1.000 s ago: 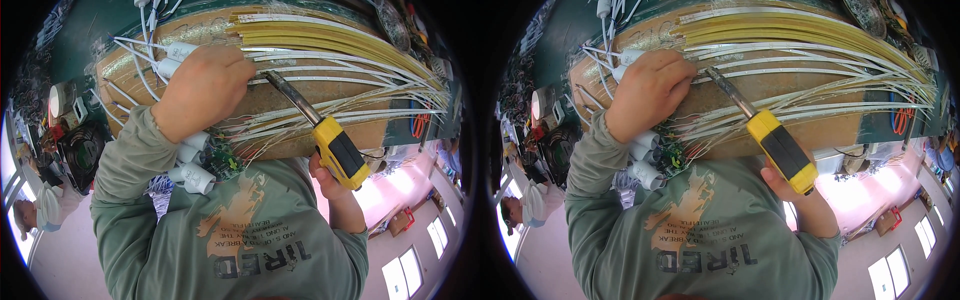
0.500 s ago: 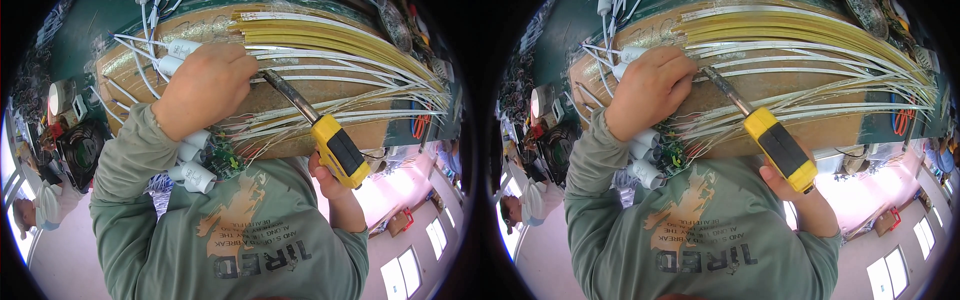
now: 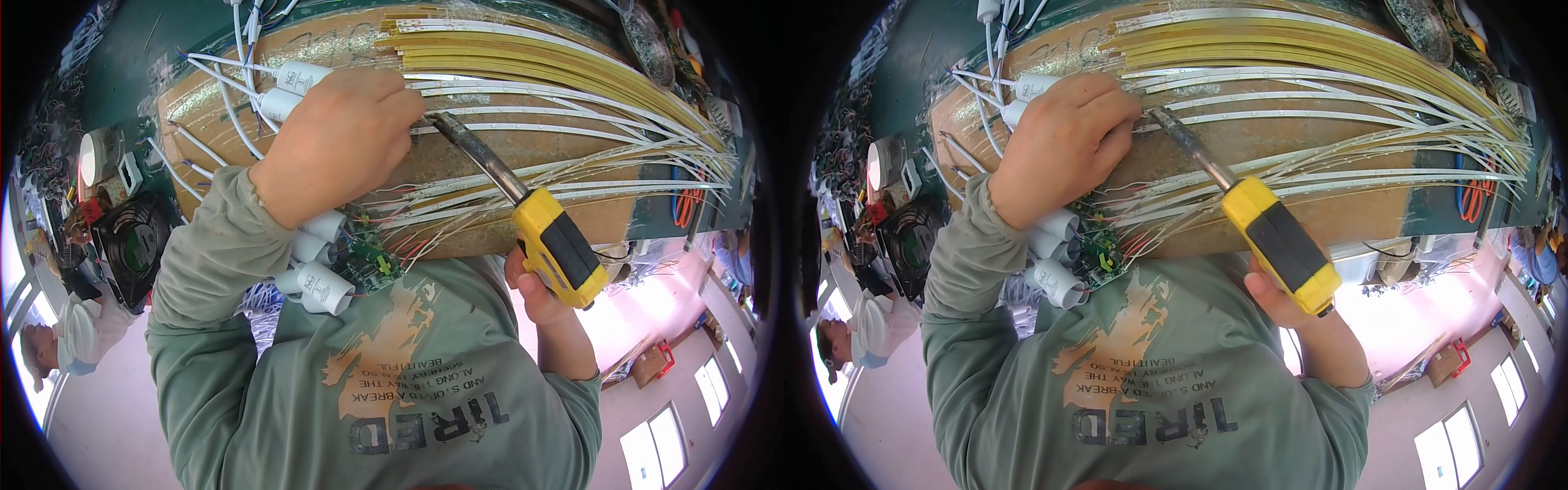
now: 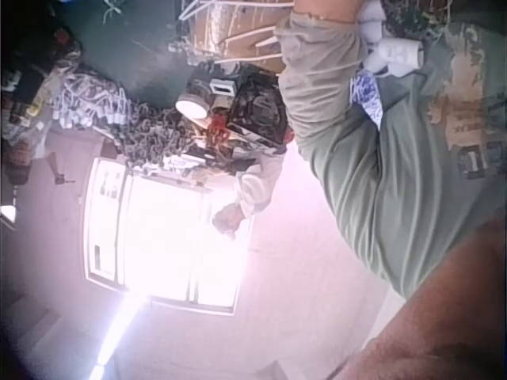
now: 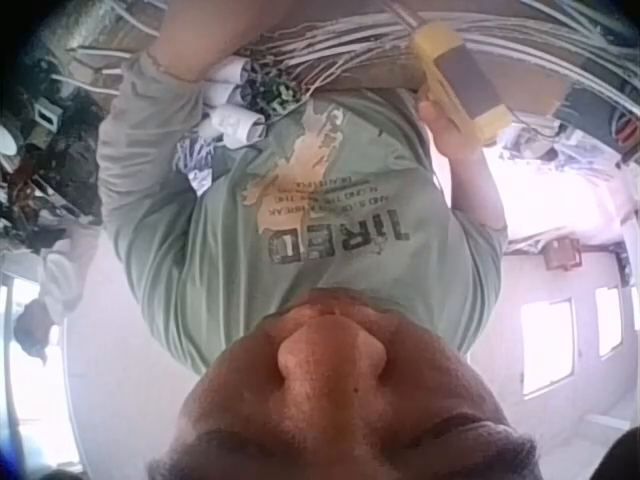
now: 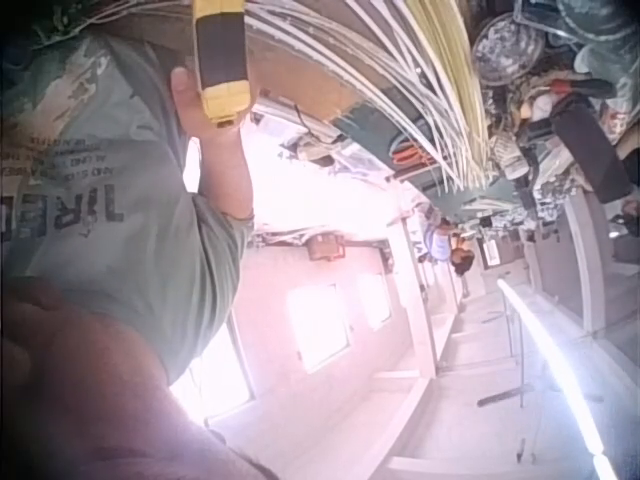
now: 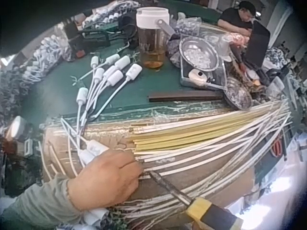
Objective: The person solders electrical wires connected to driver components onto LED light strips using a soldering gun.
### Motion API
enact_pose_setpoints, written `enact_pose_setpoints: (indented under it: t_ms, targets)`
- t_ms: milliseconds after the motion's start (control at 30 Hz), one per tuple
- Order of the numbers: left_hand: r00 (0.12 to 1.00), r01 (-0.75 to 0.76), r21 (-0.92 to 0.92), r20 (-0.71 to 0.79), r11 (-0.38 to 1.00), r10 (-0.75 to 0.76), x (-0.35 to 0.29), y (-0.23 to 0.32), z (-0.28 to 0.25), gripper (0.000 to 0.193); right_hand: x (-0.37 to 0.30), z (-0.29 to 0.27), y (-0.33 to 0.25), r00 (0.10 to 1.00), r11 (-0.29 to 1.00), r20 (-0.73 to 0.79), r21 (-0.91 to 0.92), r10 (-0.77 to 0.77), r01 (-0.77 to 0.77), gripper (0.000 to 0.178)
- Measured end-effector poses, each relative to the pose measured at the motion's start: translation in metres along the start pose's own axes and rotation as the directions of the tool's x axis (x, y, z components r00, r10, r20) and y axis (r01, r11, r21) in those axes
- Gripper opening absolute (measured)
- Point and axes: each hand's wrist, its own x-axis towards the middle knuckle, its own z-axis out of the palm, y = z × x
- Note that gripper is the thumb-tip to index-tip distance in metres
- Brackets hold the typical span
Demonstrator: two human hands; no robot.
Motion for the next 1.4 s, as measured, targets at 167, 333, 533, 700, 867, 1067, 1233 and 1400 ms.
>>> enact_pose_setpoints:
  t_ms: [167,333,533,700,867,1067,1233,1400]
  targets:
    - [1.000,0.004,0.001,0.006,1.000,-0.004,0.0001,-0.0002,0.0001,0.013,-0.0012,0.0012,0.0015,1.000,0.996,-0.019,0.089,0.018,-0.016,0.033]
    - [1.000,0.001,0.007,0.007,1.000,-0.001,0.0003,-0.0002,0.0000,0.013,-0.0018,0.0015,0.0012,1.000,0.997,-0.004,0.071,-0.003,0.003,0.041]
    - [1.000,0.003,0.003,0.007,1.000,-0.003,0.0004,-0.0005,0.0000,0.013,-0.0020,0.0018,-0.0008,0.999,0.988,-0.023,0.149,0.041,-0.037,0.035]
    - [1.000,0.010,-0.008,0.015,1.000,-0.010,0.0002,-0.0004,-0.0002,0.013,-0.0027,0.0000,-0.0003,0.998,0.984,0.003,0.167,0.061,-0.061,0.034]
    - [1.000,0.014,-0.013,0.018,1.000,-0.014,0.0001,-0.0005,0.0001,0.013,-0.0039,0.0012,-0.0002,0.999,0.991,-0.020,0.130,0.036,-0.033,0.038]
    - [1.000,0.013,-0.010,0.009,1.000,-0.013,-0.0001,-0.0005,0.0001,0.012,-0.0034,0.0010,0.0012,1.000,0.997,-0.017,0.082,0.001,0.001,0.042]
    - [1.000,0.009,-0.002,-0.001,1.000,-0.009,0.0001,-0.0005,0.0003,0.012,-0.0038,0.0001,0.0005,1.000,0.997,-0.014,0.073,0.024,-0.023,0.038]
    - [1.000,0.022,-0.023,-0.001,0.999,-0.023,0.0001,-0.0002,-0.0001,0.011,-0.0038,-0.0010,0.0001,0.998,0.995,0.004,0.074,0.065,-0.066,0.027]
